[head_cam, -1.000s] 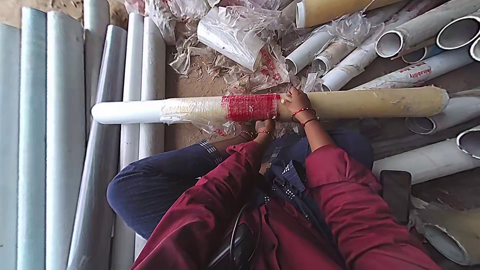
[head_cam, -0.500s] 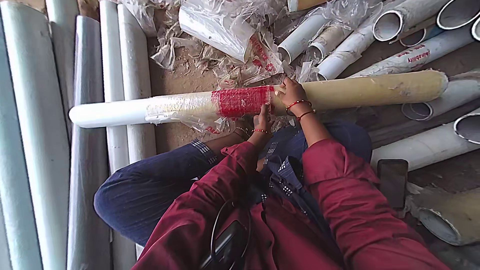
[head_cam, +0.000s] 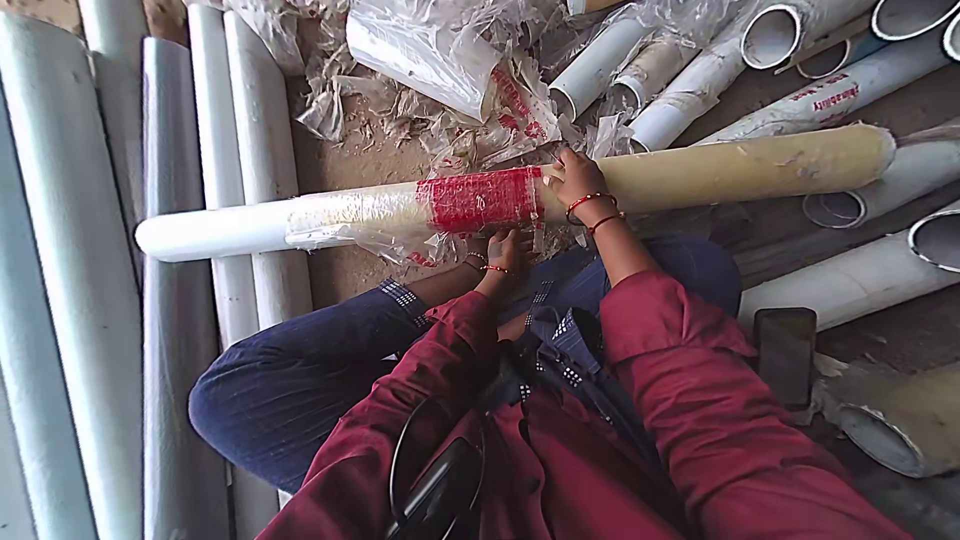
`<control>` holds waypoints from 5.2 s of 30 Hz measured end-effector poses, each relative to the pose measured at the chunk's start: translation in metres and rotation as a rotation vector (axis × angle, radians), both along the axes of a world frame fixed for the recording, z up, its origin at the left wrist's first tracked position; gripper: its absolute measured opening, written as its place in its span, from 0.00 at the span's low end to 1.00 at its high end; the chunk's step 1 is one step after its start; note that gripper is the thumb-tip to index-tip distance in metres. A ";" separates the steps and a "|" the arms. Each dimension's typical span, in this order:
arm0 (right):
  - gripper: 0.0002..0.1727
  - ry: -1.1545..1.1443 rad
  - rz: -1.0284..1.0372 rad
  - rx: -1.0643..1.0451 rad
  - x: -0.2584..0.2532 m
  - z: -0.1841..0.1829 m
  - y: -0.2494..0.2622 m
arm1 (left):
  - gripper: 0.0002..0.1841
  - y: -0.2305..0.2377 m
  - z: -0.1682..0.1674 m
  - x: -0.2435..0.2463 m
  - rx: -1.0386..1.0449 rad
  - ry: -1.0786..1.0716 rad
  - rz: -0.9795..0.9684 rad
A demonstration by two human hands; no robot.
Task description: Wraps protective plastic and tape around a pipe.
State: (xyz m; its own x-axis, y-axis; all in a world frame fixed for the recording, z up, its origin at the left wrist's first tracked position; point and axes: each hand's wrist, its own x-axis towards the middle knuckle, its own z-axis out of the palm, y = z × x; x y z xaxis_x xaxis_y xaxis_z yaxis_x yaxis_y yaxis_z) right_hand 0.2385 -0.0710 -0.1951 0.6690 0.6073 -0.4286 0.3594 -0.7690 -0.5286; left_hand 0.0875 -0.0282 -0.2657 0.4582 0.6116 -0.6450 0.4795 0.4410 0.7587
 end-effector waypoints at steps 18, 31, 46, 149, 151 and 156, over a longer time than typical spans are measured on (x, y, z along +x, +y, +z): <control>0.25 -0.002 0.007 0.006 0.001 -0.002 0.003 | 0.09 0.065 0.006 0.003 1.527 -0.347 -0.809; 0.27 0.007 0.000 0.016 0.003 -0.005 0.004 | 0.10 0.082 0.003 0.013 1.725 -0.357 -0.951; 0.28 -0.017 0.007 0.017 0.002 -0.005 0.003 | 0.35 0.069 0.011 0.024 1.129 -0.041 -0.690; 0.26 -0.002 0.000 0.010 0.000 -0.001 0.000 | 0.27 0.054 -0.015 0.005 1.317 -0.294 -0.559; 0.26 -0.004 -0.003 0.013 0.002 0.000 0.001 | 0.14 0.031 -0.015 -0.006 1.267 -0.340 -0.383; 0.24 -0.009 0.003 -0.001 0.002 -0.002 0.003 | 0.23 -0.007 0.010 -0.009 0.359 -0.020 -0.293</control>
